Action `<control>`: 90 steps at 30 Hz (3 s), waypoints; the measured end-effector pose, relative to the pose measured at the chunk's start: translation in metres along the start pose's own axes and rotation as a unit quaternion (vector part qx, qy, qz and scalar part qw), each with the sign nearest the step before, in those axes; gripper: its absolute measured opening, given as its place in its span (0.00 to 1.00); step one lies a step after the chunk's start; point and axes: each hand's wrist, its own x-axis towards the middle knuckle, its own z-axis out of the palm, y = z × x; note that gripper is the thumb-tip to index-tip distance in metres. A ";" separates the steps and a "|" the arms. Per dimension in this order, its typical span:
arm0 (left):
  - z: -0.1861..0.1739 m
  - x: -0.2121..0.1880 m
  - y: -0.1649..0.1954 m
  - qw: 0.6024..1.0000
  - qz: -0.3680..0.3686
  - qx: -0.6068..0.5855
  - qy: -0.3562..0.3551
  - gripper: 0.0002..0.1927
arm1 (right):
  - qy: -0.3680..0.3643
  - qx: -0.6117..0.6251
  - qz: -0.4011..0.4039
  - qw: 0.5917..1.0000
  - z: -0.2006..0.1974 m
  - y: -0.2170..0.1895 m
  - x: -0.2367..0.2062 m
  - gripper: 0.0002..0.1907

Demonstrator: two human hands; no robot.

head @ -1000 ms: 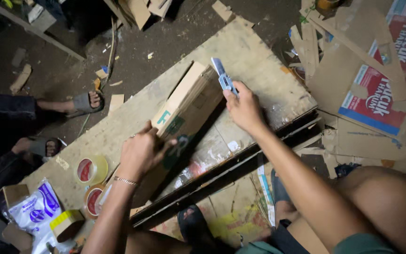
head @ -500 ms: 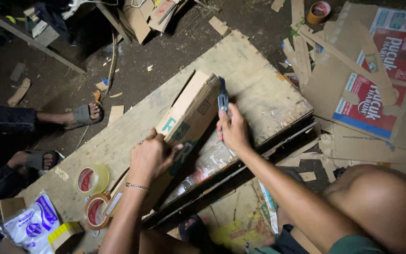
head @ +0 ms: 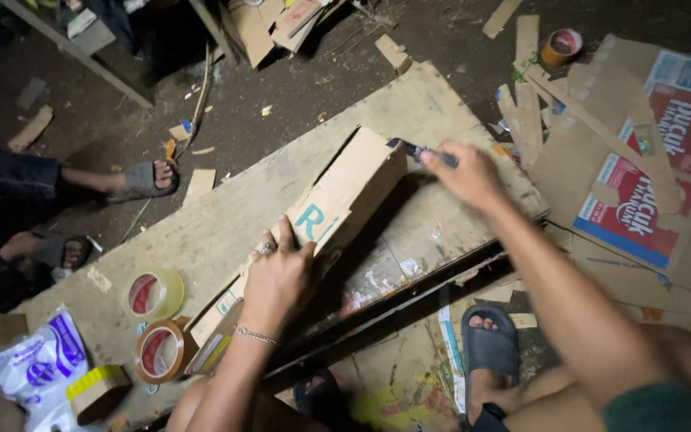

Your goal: The person sits on the ground at a low wooden bench and assembles a printed cardboard box blank. They hold the folded carton, cut along its edges with a utility knife, and press and fold the panels and flaps to shape the box, repositioning it repeatedly while cutting and creasing.

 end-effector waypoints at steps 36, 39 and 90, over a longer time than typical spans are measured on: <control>-0.014 0.031 -0.059 0.957 -0.015 -0.278 -0.077 0.24 | -0.005 0.160 0.073 0.984 0.027 -0.056 -0.027 0.28; -0.014 0.027 -0.051 0.963 -0.008 -0.257 -0.086 0.24 | 0.023 0.158 0.078 0.984 0.026 -0.057 -0.024 0.26; -0.007 0.031 -0.050 0.958 -0.033 -0.271 -0.087 0.22 | 0.044 0.293 0.007 0.955 0.092 -0.064 -0.039 0.17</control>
